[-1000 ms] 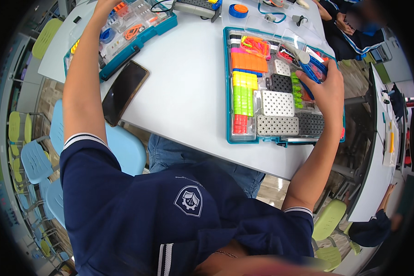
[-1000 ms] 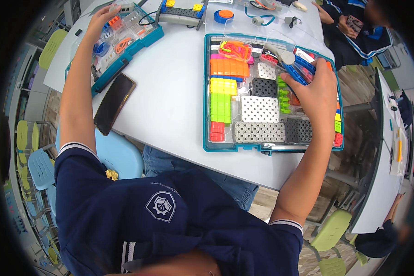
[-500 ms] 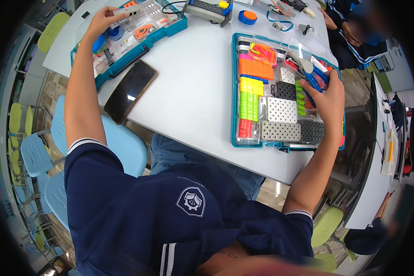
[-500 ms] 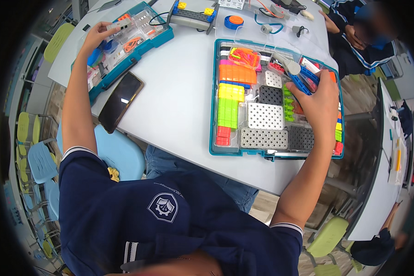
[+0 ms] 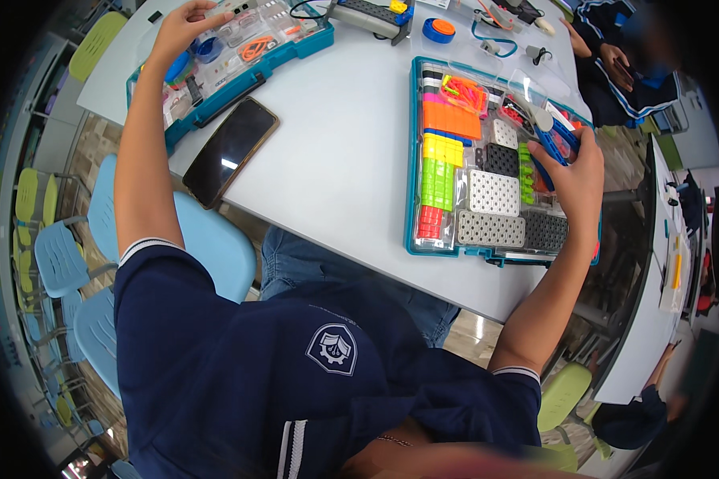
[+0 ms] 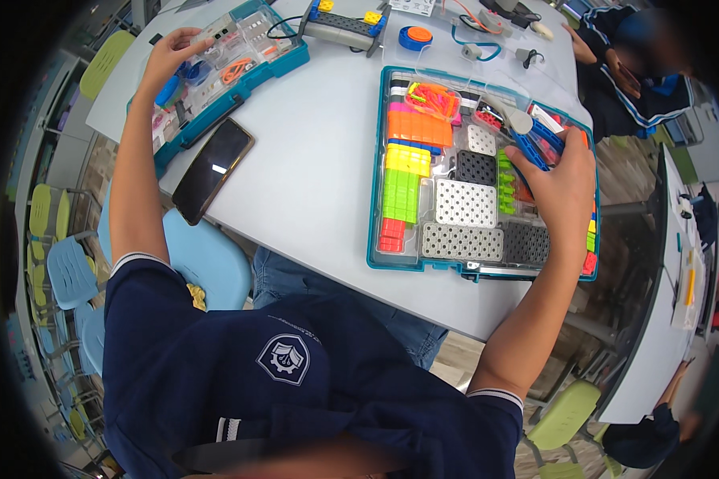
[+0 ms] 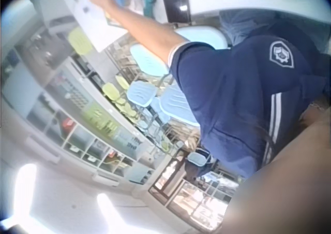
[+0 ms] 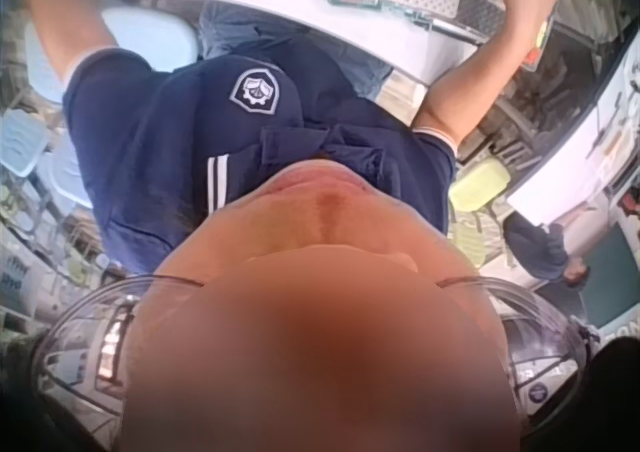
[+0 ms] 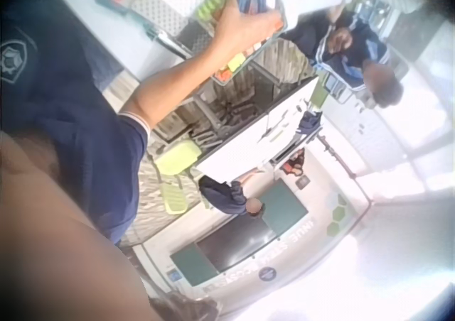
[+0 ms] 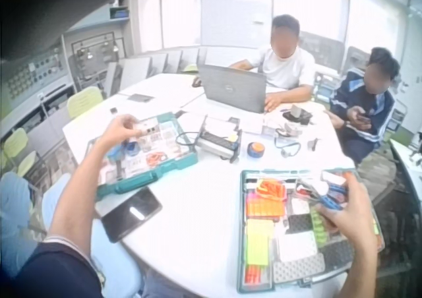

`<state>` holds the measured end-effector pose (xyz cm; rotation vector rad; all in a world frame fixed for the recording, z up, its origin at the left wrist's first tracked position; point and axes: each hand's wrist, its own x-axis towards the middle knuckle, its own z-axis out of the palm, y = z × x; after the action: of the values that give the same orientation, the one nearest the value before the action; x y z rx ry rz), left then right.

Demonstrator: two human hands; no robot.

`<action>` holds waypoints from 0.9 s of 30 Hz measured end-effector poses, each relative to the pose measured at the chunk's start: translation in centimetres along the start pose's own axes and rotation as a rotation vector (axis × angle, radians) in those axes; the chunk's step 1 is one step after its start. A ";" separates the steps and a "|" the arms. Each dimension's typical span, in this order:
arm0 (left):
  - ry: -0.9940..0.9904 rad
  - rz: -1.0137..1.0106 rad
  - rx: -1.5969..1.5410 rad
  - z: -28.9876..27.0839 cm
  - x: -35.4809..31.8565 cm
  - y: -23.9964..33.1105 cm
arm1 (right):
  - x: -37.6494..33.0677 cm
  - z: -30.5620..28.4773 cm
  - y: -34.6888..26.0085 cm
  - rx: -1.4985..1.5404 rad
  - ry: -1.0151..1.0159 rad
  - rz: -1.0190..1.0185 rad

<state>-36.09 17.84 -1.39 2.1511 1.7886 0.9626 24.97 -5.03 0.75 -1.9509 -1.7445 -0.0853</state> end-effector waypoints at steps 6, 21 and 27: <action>0.036 0.020 0.148 -2.0 -4.4 3.3 | 0.1 0.0 0.1 0.008 -0.038 0.012; -0.267 0.208 0.234 -5.8 -6.3 4.9 | 0.1 0.0 0.1 0.007 -0.027 0.006; 0.199 0.176 0.201 -5.7 -6.4 3.3 | 0.3 0.0 0.7 0.038 -0.020 0.014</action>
<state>-37.09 9.60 2.46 2.4478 1.8812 1.1153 25.69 -4.79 0.65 -1.9424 -1.7328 -0.0271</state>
